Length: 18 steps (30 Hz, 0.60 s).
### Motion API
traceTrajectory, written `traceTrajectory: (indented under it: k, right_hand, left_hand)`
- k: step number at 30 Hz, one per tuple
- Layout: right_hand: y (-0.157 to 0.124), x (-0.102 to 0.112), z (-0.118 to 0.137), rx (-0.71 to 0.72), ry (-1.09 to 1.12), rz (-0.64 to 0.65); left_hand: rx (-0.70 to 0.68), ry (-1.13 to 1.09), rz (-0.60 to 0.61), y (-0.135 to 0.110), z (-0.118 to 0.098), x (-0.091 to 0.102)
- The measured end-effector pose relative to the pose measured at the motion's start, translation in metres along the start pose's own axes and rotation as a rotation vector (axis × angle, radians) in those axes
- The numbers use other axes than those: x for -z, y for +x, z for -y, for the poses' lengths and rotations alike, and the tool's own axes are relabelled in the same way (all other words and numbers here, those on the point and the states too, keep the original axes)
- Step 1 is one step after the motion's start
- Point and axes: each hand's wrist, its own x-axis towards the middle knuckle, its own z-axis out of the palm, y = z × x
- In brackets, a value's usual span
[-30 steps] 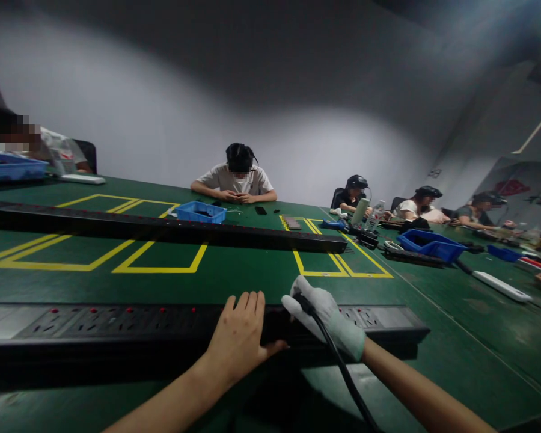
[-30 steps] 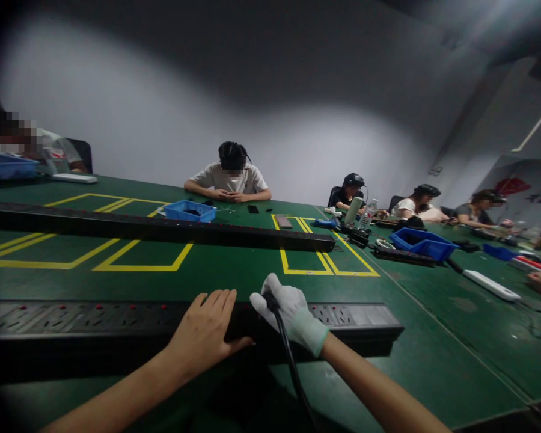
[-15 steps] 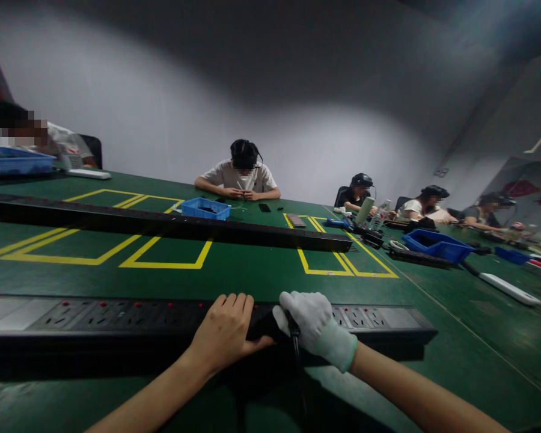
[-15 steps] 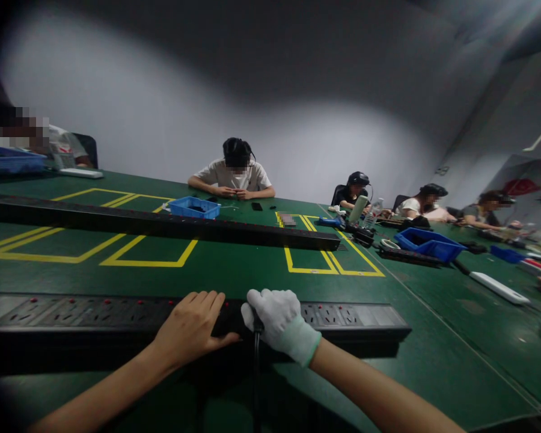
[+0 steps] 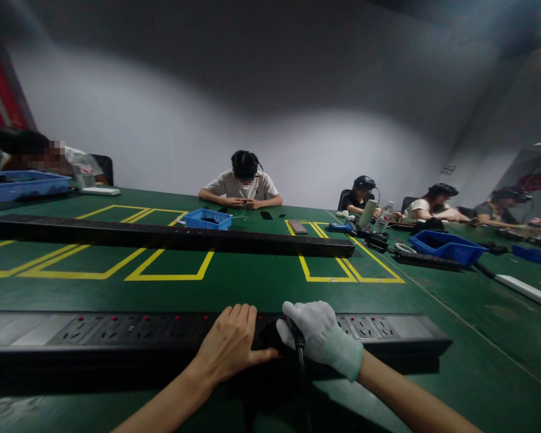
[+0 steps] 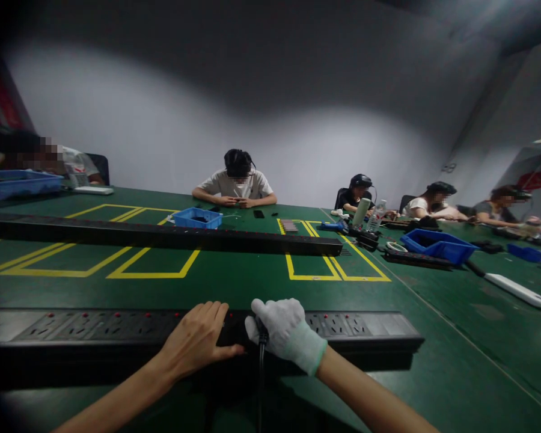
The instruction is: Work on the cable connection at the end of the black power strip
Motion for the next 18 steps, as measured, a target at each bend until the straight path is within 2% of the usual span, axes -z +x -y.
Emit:
traceTrajectory:
  k: [7, 10, 14, 18]
  right_hand:
    - [-0.021, 0.005, -0.030, -0.003, -0.006, 0.005]
    - [-0.022, 0.006, -0.033, 0.007, 0.016, 0.038]
    - [-0.022, 0.001, -0.035, 0.010, 0.083, -0.001]
    - [-0.024, -0.003, -0.036, -0.014, 0.113, -0.010]
  left_hand:
    - [-0.006, 0.017, 0.003, 0.020, -0.033, -0.006]
    - [0.004, 0.031, 0.018, 0.021, -0.036, -0.009]
    - [-0.005, 0.021, 0.068, 0.021, -0.037, -0.011]
    - [-0.103, -0.075, 0.123, 0.025, -0.041, -0.011]
